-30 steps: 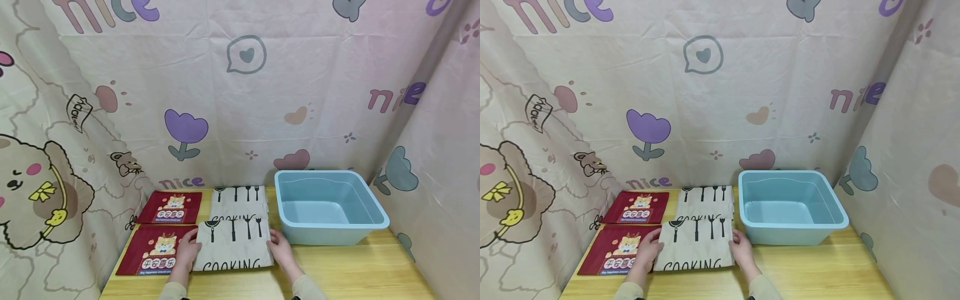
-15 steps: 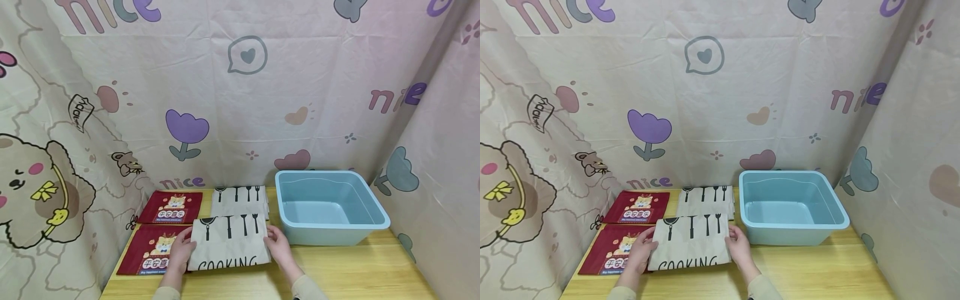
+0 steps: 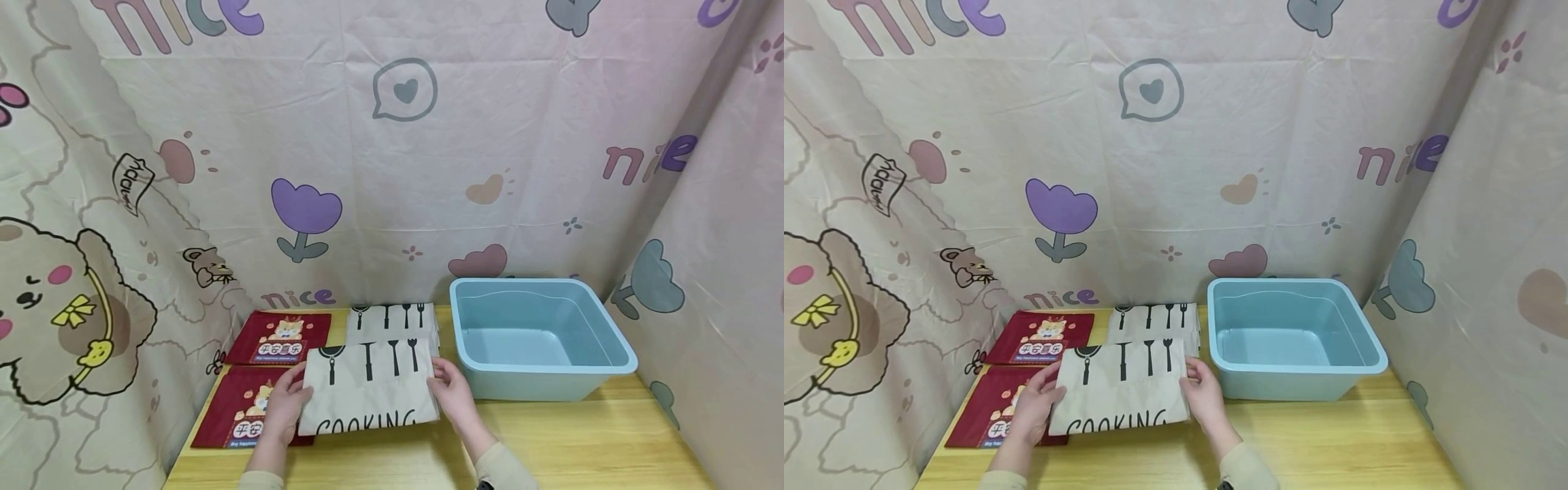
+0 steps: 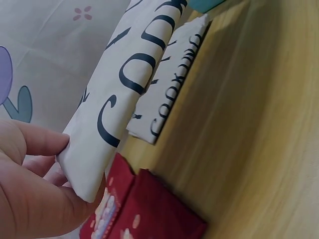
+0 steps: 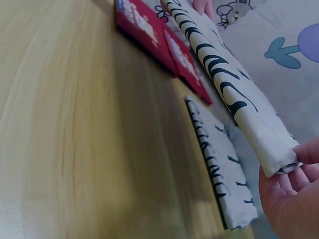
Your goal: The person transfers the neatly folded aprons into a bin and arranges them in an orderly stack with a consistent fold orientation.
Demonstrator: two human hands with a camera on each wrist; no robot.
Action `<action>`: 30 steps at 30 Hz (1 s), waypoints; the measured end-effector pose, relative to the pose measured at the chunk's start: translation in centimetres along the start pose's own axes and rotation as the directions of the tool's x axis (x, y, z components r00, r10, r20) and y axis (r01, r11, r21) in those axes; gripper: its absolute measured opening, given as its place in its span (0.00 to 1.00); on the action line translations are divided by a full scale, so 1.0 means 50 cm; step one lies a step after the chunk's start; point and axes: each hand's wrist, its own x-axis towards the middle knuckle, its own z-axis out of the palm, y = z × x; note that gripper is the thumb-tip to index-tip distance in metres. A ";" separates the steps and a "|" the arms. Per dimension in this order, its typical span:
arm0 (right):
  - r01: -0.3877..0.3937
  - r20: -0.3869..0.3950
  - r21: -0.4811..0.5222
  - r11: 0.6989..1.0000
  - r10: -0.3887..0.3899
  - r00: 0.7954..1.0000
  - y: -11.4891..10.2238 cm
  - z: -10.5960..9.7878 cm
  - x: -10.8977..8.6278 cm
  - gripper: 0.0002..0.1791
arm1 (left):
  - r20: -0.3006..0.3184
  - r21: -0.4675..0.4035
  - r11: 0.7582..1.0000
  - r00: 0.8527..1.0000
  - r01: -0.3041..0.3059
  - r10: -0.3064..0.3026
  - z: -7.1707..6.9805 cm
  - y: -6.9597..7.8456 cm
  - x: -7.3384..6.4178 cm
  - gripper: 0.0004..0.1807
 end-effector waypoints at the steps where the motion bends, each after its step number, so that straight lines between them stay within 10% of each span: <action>1: -0.001 -0.001 0.001 1.000 0.001 1.000 -0.003 0.000 0.002 0.24 | 0.001 -0.001 1.000 1.000 -0.005 0.005 -0.002 0.005 -0.001 0.30; 30: 0.127 0.029 -0.013 0.992 -0.127 0.991 -0.138 -0.012 0.004 0.25 | 0.006 -0.064 0.997 0.999 -0.045 0.045 -0.038 0.105 -0.016 0.31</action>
